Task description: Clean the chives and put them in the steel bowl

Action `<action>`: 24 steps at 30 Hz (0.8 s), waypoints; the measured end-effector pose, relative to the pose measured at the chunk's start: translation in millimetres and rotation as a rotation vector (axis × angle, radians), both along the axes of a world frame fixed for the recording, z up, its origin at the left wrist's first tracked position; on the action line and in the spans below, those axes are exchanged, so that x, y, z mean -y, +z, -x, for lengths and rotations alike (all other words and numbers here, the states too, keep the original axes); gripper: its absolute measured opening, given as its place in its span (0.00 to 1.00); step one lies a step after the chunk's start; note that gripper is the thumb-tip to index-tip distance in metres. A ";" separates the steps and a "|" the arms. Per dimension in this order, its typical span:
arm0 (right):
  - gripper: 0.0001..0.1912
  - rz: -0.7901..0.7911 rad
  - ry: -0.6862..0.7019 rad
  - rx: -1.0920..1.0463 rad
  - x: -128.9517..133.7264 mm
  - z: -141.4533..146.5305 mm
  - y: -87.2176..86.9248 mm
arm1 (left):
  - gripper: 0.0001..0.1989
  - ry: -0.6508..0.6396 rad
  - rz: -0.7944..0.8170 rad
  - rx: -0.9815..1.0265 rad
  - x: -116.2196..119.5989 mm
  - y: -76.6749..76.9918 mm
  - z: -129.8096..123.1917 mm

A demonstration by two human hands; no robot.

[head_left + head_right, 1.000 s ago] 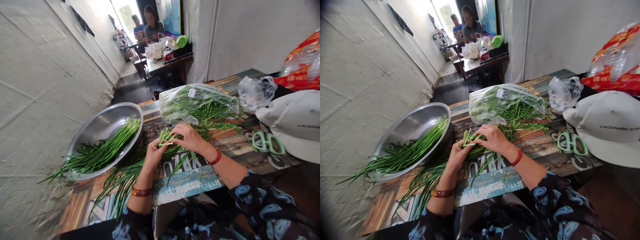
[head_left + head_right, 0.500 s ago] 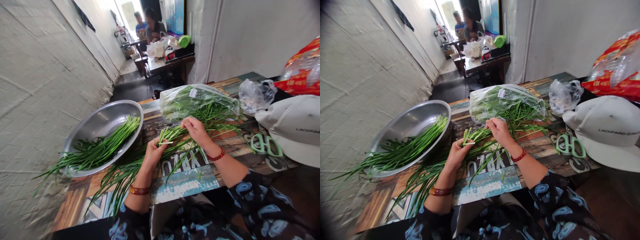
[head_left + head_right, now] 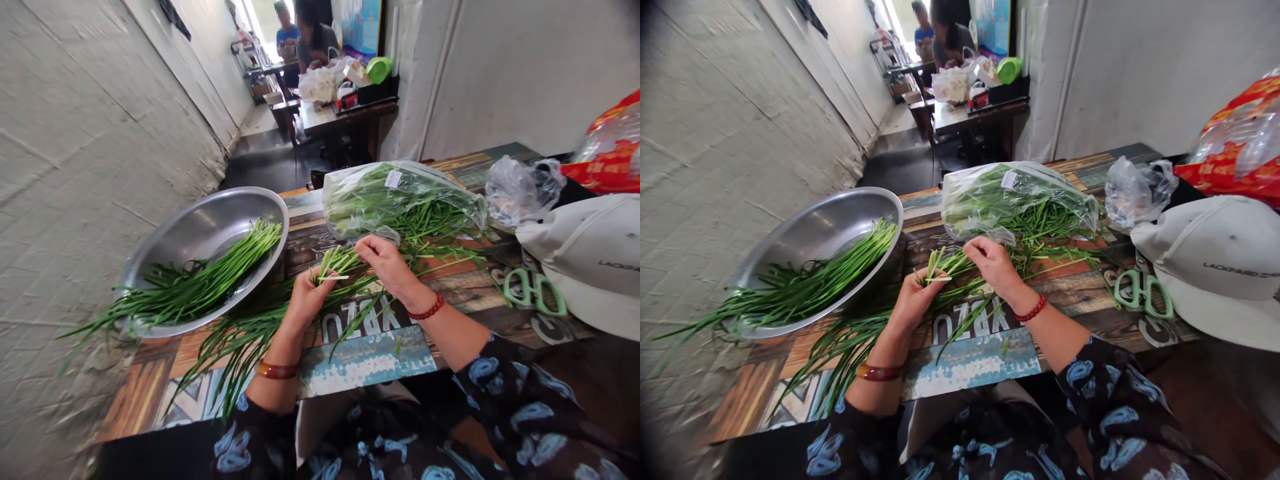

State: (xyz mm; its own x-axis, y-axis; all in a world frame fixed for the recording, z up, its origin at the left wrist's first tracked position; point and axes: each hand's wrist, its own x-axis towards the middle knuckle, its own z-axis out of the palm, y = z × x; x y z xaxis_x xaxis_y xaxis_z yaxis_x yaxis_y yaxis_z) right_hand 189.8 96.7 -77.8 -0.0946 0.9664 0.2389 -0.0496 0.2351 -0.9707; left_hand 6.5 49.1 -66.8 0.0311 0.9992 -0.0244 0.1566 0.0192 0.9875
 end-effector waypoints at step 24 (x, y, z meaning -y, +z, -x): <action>0.08 -0.348 -0.099 0.383 9.7 -10.9 16.6 | 0.18 -0.156 -0.067 -0.025 1.4 4.2 -0.6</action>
State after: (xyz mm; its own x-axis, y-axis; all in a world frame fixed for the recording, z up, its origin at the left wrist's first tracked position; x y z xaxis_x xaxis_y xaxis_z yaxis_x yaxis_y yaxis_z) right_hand 200.7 87.0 -61.2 -0.1507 0.8448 0.5135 0.3322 0.5325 -0.7786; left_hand 7.1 47.7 -62.6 0.1861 0.9817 0.0395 0.1766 -0.0730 0.9816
